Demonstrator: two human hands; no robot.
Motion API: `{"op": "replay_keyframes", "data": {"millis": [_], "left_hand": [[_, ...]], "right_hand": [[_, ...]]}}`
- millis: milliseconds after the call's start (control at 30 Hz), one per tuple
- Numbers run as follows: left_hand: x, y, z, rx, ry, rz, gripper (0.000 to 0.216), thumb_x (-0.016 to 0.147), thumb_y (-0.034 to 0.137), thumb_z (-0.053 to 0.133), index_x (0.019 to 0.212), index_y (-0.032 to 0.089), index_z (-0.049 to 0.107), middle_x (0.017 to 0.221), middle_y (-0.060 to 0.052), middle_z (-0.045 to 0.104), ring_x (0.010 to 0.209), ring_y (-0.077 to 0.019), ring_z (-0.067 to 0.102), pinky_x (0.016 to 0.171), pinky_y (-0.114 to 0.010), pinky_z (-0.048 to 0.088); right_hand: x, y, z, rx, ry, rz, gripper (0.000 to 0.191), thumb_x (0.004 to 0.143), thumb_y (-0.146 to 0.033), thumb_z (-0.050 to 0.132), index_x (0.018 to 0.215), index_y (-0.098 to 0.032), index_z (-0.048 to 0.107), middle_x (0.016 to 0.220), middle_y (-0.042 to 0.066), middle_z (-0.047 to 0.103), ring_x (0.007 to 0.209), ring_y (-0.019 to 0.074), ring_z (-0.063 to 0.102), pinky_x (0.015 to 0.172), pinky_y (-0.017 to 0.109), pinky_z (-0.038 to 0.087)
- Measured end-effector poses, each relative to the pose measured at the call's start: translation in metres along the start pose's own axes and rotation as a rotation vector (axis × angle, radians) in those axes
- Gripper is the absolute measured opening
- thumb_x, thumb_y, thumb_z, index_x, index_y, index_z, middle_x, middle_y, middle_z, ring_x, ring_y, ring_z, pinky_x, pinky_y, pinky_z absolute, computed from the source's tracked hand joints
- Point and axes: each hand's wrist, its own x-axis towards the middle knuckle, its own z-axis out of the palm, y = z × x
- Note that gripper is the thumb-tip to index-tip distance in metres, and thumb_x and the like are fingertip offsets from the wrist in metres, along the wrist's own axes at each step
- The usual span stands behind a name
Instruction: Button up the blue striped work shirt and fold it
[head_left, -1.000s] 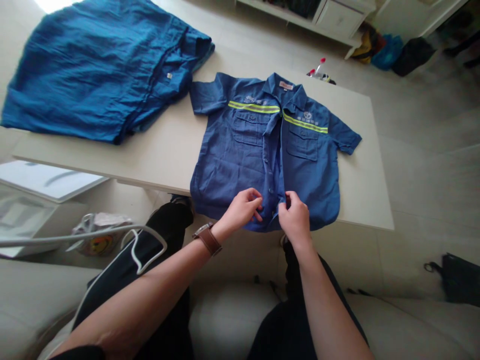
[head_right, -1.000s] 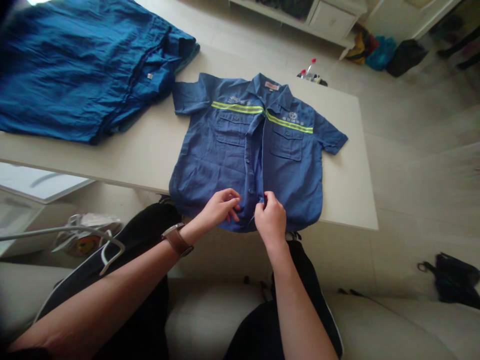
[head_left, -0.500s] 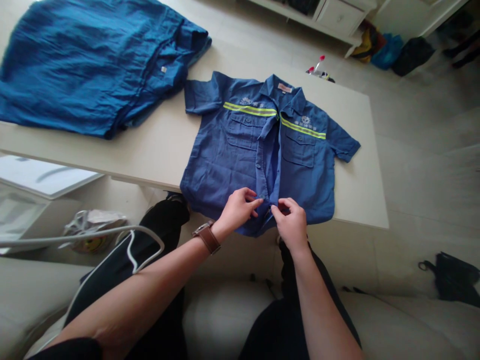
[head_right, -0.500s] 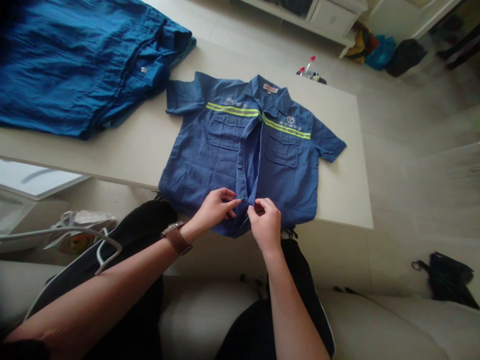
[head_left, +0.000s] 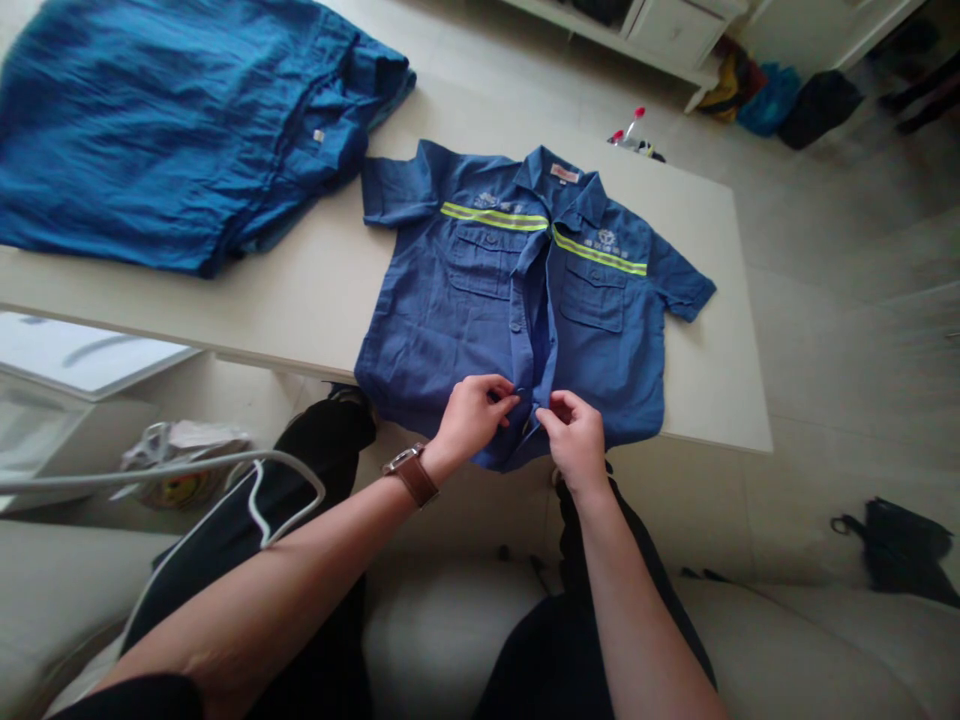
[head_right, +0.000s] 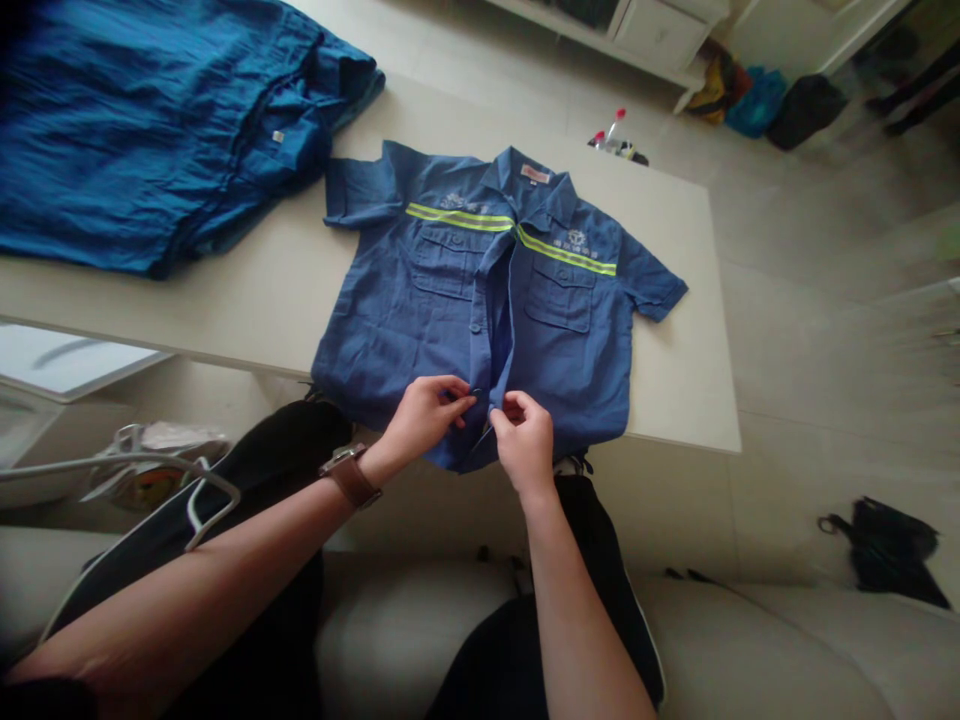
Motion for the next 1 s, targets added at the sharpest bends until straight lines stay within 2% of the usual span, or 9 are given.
{"op": "replay_keyframes", "data": {"millis": [167, 367, 600, 833, 1000], "left_hand": [[-0.003, 0.005, -0.003, 0.212, 0.047, 0.109, 0.002, 0.084, 0.024, 0.072, 0.086, 0.022, 0.073, 0.077, -0.001, 0.075, 0.061, -0.0147, 0.065, 0.063, -0.025, 0.045], [-0.005, 0.002, -0.004, 0.238, 0.037, 0.193, 0.022, 0.086, 0.018, 0.069, 0.106, 0.027, 0.07, 0.085, 0.001, 0.074, 0.066, -0.0142, 0.064, 0.064, -0.025, 0.043], [-0.004, 0.002, -0.005, 0.308, 0.048, 0.197, 0.017, 0.088, 0.016, 0.066, 0.099, 0.025, 0.075, 0.094, -0.002, 0.075, 0.072, -0.015, 0.065, 0.071, -0.026, 0.046], [-0.005, 0.003, -0.005, 0.334, 0.065, 0.218, 0.017, 0.087, 0.012, 0.066, 0.094, 0.023, 0.077, 0.089, -0.002, 0.076, 0.074, -0.0143, 0.065, 0.07, -0.025, 0.046], [-0.005, 0.006, -0.007, 0.363, 0.076, 0.233, 0.019, 0.086, 0.011, 0.068, 0.092, 0.023, 0.081, 0.083, -0.001, 0.077, 0.071, -0.014, 0.065, 0.068, -0.025, 0.046]], "right_hand": [[0.005, 0.002, 0.005, 0.099, -0.007, 0.058, 0.016, 0.071, -0.034, 0.069, 0.081, -0.022, 0.07, 0.074, 0.001, 0.072, 0.069, 0.0201, 0.064, 0.066, 0.031, 0.051], [0.005, -0.001, 0.012, 0.21, -0.028, 0.083, 0.018, 0.069, -0.032, 0.072, 0.083, -0.021, 0.072, 0.08, 0.002, 0.074, 0.073, 0.0198, 0.066, 0.067, 0.03, 0.052], [0.004, -0.003, 0.013, 0.266, -0.042, 0.104, 0.019, 0.069, -0.031, 0.075, 0.084, -0.021, 0.072, 0.08, 0.002, 0.074, 0.072, 0.0181, 0.064, 0.065, 0.029, 0.051], [0.005, 0.0, 0.012, 0.281, -0.051, 0.097, 0.02, 0.067, -0.031, 0.079, 0.083, -0.02, 0.072, 0.077, 0.001, 0.074, 0.069, 0.0166, 0.064, 0.065, 0.028, 0.051], [0.005, 0.002, 0.013, 0.257, -0.051, 0.094, 0.025, 0.071, -0.039, 0.078, 0.086, -0.019, 0.074, 0.073, 0.001, 0.073, 0.065, 0.0174, 0.065, 0.064, 0.03, 0.054]]}}
